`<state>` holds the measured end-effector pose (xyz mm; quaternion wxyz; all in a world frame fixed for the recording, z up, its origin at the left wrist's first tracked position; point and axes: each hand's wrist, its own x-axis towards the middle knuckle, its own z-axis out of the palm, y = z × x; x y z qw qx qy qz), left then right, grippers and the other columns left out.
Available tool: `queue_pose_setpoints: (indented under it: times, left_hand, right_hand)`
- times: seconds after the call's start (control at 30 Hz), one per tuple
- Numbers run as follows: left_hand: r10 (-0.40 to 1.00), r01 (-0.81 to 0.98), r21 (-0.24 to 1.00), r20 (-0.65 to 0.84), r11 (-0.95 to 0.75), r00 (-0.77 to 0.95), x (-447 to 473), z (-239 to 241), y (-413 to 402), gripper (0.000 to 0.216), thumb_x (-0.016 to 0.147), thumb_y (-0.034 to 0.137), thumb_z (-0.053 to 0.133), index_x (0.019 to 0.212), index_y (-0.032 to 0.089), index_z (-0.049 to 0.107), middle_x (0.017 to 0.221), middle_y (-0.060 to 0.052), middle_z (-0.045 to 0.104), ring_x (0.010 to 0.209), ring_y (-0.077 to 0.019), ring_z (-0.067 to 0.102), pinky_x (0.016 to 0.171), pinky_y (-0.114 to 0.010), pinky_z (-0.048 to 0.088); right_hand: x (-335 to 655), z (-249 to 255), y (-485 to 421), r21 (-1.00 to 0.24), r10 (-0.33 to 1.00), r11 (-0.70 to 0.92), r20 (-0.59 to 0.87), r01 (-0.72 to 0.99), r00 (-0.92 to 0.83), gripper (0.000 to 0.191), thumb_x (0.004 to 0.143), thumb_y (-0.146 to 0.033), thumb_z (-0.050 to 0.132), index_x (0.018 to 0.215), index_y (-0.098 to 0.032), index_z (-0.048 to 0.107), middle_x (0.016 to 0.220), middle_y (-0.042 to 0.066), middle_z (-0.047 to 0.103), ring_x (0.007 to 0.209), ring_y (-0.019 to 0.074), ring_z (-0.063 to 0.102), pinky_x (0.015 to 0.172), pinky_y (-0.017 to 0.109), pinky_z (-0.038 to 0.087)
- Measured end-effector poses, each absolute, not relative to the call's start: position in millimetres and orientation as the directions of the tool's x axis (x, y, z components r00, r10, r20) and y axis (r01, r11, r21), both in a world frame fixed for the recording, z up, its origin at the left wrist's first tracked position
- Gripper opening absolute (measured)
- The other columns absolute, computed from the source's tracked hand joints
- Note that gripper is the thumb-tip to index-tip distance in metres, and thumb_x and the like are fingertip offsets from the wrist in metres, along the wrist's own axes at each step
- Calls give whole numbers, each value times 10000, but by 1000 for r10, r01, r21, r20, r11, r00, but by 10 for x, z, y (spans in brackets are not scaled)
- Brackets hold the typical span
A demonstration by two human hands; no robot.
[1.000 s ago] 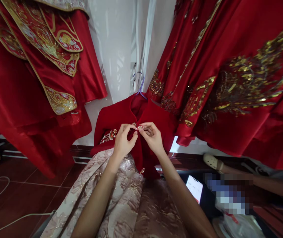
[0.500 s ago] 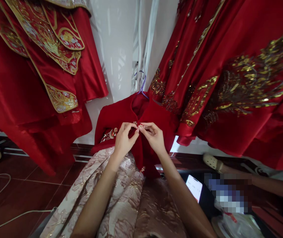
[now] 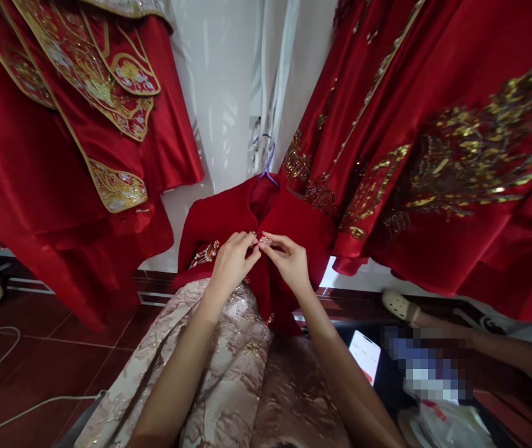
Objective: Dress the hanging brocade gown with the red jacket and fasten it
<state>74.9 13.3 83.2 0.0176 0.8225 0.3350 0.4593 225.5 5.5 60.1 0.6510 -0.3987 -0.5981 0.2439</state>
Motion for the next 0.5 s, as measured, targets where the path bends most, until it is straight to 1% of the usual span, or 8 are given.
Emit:
queue_pose_setpoints:
  times: [0.17, 0.27, 0.37, 0.43, 0.5]
  left_hand:
    - [542, 513, 306, 735, -802, 408, 704, 883, 175, 80, 858, 203, 498, 797, 189, 549, 786, -13, 574, 768, -153, 532, 695, -275, 427]
    - [528, 480, 311, 734, -821, 427, 711, 868, 196, 95, 866, 202, 483, 833, 195, 571, 816, -21, 577, 804, -159, 537, 741, -292, 445]
    - [525, 450, 337, 748, -827, 405, 692, 802, 209, 140, 865, 202, 490, 959, 215, 593, 957, -44, 567, 944, -175, 531, 858, -330, 443]
    - [530, 439, 347, 737, -829, 419, 629, 738, 205, 245, 847, 192, 517, 1075, 250, 582, 1068, -54, 530, 1040, -186, 509, 930, -355, 421]
    - [546, 435, 360, 703, -826, 455, 522, 665, 188, 393, 821, 162, 536, 1193, 289, 527, 1135, -55, 491, 1096, -188, 490, 971, -364, 402]
  right_hand:
    - [2276, 651, 42, -808, 802, 561, 584, 179, 127, 370, 724, -380, 688, 1059, -223, 674, 963, 45, 641, 888, 167, 615, 831, 342, 546]
    - [2238, 672, 36, -798, 796, 568, 595, 203, 111, 352, 752, -384, 652, 1065, -223, 637, 984, 48, 616, 907, 164, 607, 806, 321, 547]
    - [2173, 585, 16, -787, 774, 567, 610, 245, 169, 375, 795, -383, 593, 1125, -227, 507, 1036, 64, 579, 908, 160, 601, 757, 305, 545]
    - [2151, 456, -14, -792, 774, 520, 595, 319, 214, 467, 767, -393, 616, 1155, -224, 417, 1047, 76, 562, 847, 161, 603, 681, 296, 539]
    - [2164, 309, -54, -801, 811, 437, 547, 409, 205, 526, 713, -393, 660, 1132, -211, 400, 990, 74, 578, 763, 166, 599, 604, 291, 518]
